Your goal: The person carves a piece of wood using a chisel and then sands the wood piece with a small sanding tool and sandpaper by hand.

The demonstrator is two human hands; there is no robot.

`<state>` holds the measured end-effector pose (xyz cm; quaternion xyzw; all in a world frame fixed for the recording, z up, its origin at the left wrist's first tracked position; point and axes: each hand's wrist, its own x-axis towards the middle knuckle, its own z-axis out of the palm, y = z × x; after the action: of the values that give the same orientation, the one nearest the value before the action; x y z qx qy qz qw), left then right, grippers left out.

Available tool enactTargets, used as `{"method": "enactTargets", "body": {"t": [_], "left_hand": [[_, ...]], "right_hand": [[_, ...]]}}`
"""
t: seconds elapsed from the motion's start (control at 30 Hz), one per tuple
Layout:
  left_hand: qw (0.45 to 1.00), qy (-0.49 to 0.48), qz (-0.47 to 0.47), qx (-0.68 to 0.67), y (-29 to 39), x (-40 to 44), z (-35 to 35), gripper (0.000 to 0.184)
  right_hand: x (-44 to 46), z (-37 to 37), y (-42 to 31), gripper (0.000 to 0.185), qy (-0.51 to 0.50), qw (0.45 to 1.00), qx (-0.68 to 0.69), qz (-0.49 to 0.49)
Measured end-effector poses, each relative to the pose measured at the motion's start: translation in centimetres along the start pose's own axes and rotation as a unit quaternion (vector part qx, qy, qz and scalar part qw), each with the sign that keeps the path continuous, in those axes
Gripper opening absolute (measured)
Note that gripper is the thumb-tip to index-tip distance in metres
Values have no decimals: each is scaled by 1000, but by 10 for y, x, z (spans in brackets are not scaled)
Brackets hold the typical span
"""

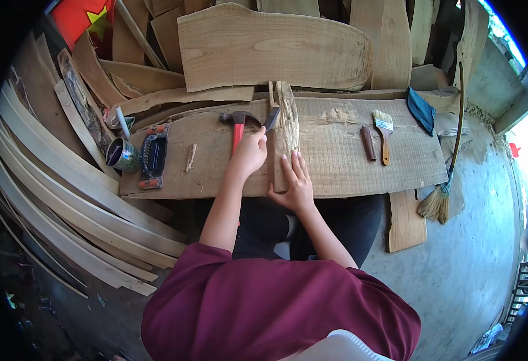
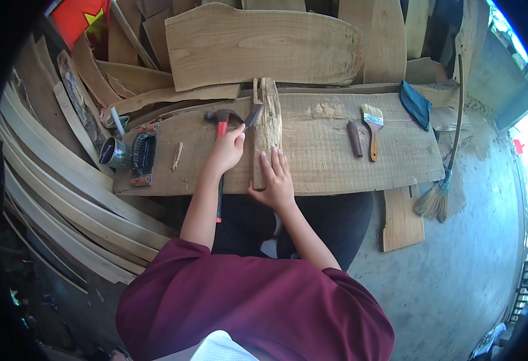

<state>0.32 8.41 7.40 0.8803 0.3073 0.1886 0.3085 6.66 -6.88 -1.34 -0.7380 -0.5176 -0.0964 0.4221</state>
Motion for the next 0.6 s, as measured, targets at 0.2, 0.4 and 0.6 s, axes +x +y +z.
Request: {"method": "enactTargets", "body": {"t": [0.2, 0.4, 0.6], "left_hand": [[999, -4, -41, 24, 10, -10, -2, 37], [999, 5, -35, 2, 0, -1, 2, 37], [1000, 11, -21, 8, -3, 1, 5, 37]], "right_hand": [[2, -2, -3, 77, 10, 1000, -13, -1], [0, 0, 0, 79, 6, 1000, -1, -4], [-1, 0, 0, 81, 1, 1000, -11, -2]]}}
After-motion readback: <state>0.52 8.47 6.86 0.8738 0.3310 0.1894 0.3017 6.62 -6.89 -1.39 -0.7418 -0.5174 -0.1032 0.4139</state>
